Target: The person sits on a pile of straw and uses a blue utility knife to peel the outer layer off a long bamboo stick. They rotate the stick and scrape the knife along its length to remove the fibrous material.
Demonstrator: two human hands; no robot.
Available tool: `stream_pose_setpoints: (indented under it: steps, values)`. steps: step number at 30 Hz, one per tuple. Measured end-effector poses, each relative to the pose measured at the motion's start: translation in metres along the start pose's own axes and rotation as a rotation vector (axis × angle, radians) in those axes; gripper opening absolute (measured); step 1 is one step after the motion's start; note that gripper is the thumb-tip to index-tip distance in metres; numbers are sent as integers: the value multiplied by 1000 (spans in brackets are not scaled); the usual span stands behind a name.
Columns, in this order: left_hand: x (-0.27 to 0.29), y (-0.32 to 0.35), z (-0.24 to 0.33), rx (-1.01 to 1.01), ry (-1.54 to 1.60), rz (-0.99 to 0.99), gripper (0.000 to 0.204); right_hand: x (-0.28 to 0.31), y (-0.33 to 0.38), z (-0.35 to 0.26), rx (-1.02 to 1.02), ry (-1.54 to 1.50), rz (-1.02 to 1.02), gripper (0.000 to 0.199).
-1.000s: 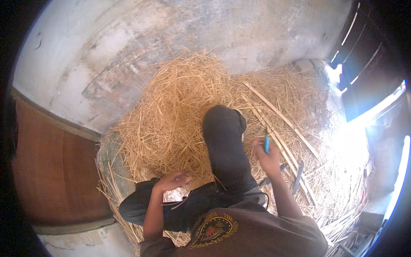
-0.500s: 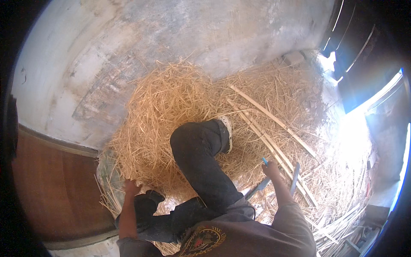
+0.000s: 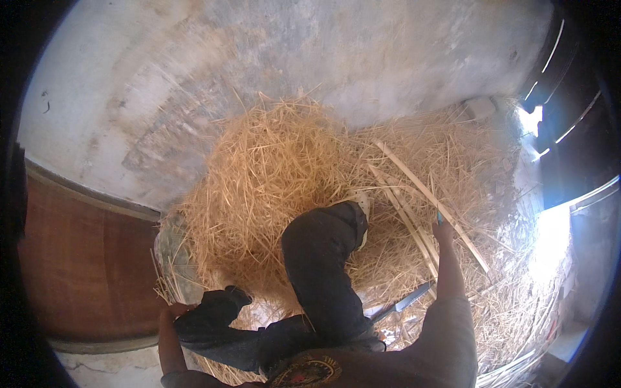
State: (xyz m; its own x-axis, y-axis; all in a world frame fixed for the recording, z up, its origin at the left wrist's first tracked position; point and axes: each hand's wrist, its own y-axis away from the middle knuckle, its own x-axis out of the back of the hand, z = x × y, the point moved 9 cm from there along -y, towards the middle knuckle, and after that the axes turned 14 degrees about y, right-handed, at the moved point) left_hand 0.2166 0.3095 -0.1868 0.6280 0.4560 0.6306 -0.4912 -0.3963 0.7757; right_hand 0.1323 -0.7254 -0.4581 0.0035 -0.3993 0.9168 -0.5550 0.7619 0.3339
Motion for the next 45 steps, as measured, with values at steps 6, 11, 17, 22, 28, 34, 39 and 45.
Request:
stream_pose_setpoints:
  steps: [6, 11, 17, 22, 28, 34, 39, 45]
  values:
    - [-19, 38, -29, 132, 413, -49, 65, -37, 46, -77, 24, 59, -89, 55]
    - [-10, 64, 13, 152, 222, 33, 62, -32, 66, -78, -161, -57, 101, 59]
    - [-13, 30, -18, 118, 282, -10, 57, -41, 45, -42, -92, -16, 0, 61]
    - [-16, 18, -23, 18, 348, 1, 53, -40, 41, -41, -33, 46, -135, 55]
    - [-16, 26, -8, 35, 395, 16, 58, -15, 53, -34, 41, -3, 98, 41]
    - [-8, 26, 13, 8, 155, 10, 66, 87, 68, -96, 261, -271, 132, 40]
    - [6, 23, 62, -257, 15, 138, 64, 255, 112, -196, 346, -406, 118, 36]
    - [38, 132, 176, -929, 276, 668, 39, 424, 192, -301, 605, -556, 338, 31]
